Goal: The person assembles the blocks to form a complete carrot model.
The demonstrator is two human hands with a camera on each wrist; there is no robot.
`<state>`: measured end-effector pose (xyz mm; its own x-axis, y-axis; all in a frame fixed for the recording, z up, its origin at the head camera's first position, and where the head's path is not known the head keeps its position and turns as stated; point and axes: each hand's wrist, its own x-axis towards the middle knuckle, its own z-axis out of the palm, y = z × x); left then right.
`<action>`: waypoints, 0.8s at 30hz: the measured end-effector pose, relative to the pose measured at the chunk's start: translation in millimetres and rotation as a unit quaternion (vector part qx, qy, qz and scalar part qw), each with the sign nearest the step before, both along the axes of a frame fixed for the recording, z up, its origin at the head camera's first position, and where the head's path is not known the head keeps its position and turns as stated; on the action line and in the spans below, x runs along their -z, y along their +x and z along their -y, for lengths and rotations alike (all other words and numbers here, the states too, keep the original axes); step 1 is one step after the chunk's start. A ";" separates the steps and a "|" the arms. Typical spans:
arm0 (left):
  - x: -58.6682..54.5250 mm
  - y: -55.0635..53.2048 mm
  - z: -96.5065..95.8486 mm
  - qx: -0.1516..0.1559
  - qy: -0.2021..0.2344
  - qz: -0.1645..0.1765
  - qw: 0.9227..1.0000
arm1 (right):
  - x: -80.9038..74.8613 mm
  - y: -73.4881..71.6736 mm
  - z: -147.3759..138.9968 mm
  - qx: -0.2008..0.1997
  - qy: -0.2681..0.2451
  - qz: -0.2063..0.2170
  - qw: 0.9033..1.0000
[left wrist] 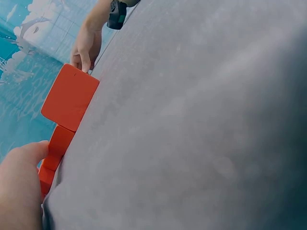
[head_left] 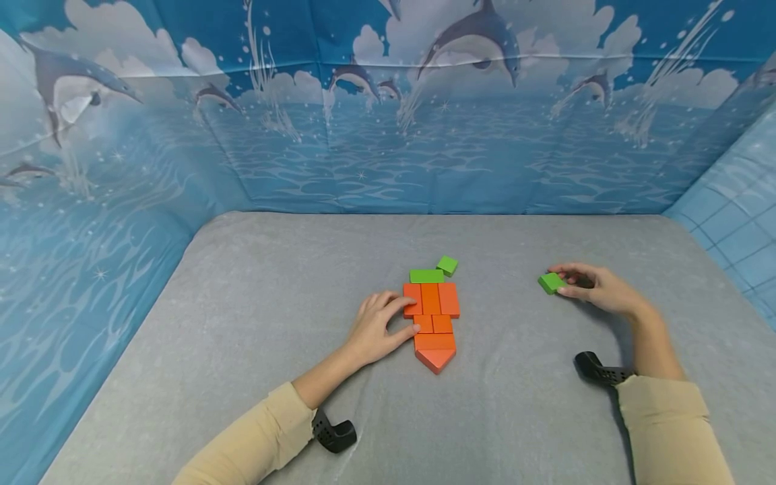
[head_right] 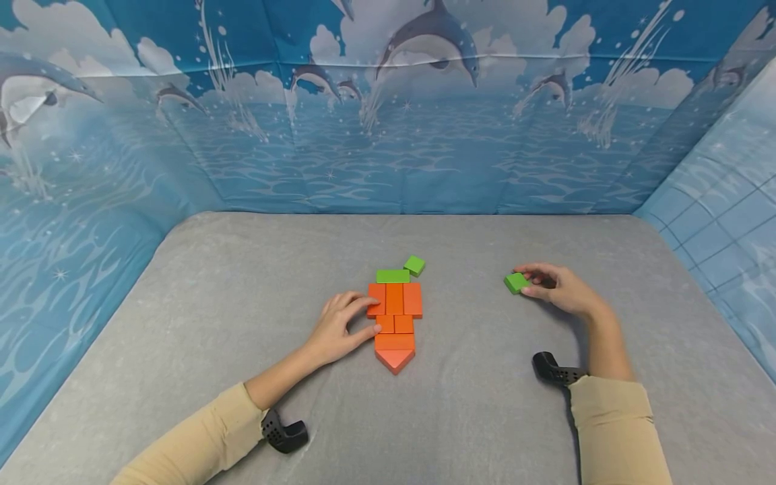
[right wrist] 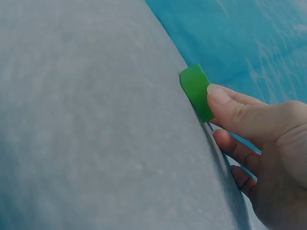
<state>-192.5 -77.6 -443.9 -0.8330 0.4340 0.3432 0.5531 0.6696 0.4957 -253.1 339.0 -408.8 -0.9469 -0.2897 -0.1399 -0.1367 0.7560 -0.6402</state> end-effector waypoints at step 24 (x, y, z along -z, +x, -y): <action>-1.7 0.4 0.6 0.001 -0.004 0.012 1.000 | -34.3 -34.0 120.5 -0.076 -0.076 -0.069 0.992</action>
<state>-192.2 -78.1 -442.1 -0.8401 0.4374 0.3208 0.5424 0.6724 0.5036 -287.1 218.5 -374.5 -0.8981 -0.4376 0.0440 -0.3354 0.6166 -0.7123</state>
